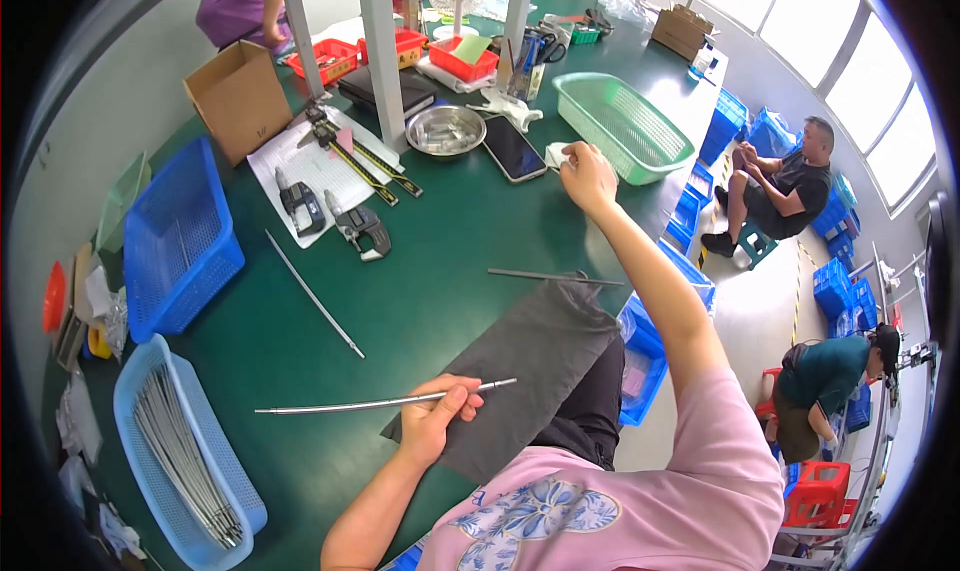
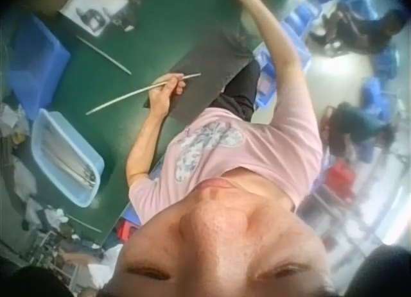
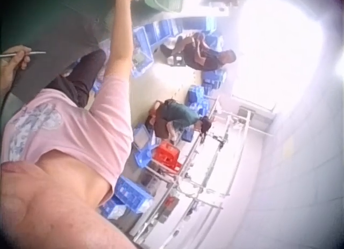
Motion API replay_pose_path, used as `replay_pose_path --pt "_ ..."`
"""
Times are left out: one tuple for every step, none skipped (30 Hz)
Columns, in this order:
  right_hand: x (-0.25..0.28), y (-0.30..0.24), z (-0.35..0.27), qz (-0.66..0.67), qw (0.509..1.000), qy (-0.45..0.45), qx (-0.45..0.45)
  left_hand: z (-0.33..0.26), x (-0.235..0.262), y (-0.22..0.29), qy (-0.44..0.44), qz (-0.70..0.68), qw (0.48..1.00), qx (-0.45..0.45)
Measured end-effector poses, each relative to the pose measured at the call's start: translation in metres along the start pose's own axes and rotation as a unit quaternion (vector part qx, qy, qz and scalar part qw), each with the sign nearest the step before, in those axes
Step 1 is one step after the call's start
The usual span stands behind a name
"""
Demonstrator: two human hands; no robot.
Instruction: Using a digital micrometer to measure the diameter of a metal rod.
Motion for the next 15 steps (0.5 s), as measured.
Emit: replay_pose_path --pt "-0.004 -0.001 0.009 -0.031 0.999 0.015 0.007 -0.003 0.000 -0.002 0.005 0.000 1.000 0.008" --pt "-0.010 -0.003 0.013 -0.061 0.997 0.020 0.034 -0.005 0.000 -0.002 0.011 -0.002 1.000 0.013" --pt "-0.015 0.001 0.019 -0.056 0.998 0.021 0.037 -0.003 -0.001 0.001 0.015 0.001 1.000 0.009" --pt "-0.024 0.014 0.023 -0.084 0.996 -0.023 0.027 0.000 -0.003 0.003 0.021 0.005 1.000 0.004" --pt "-0.033 0.029 0.026 -0.112 0.991 -0.069 0.016 0.003 -0.006 0.006 0.026 0.008 1.000 0.001" --pt "-0.029 0.046 0.033 -0.116 0.992 0.001 0.055 0.012 -0.010 0.016 0.030 0.020 0.999 -0.016" --pt "-0.020 0.047 0.036 -0.070 0.994 0.040 0.070 0.018 -0.011 0.029 0.043 0.030 0.998 -0.030" --pt "-0.003 0.037 0.027 0.027 0.991 0.114 0.060 0.024 -0.010 0.040 0.064 0.013 0.996 -0.062" --pt "0.016 0.025 0.022 0.070 0.989 0.107 0.077 0.031 -0.011 0.052 0.084 -0.002 0.992 -0.092" --pt "0.031 0.012 0.015 0.114 0.986 0.085 0.092 0.040 -0.014 0.062 0.092 -0.023 0.990 -0.107" --pt "0.047 -0.002 0.006 0.159 0.972 0.094 0.142 0.049 -0.016 0.069 0.094 -0.042 0.987 -0.121" --pt "0.050 -0.015 -0.001 0.195 0.969 0.070 0.137 0.058 -0.016 0.071 0.100 -0.052 0.987 -0.118" --pt "0.050 -0.029 -0.011 0.226 0.964 0.050 0.132 0.068 -0.015 0.070 0.100 -0.063 0.986 -0.118" --pt "0.047 -0.047 -0.022 0.249 0.951 0.031 0.180 0.077 -0.016 0.067 0.103 -0.061 0.986 -0.113" --pt "0.043 -0.068 -0.034 0.272 0.934 0.013 0.230 0.082 -0.016 0.067 0.106 -0.062 0.986 -0.115"
Point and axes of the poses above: each hand's wrist, its own z-axis towards the middle knuckle, its own x-axis out of the back of the hand, y = z × x, the point moved 6 cm from there along z, towards the middle knuckle, and after that the axes turned 4 degrees about x, right-handed, at the moved point
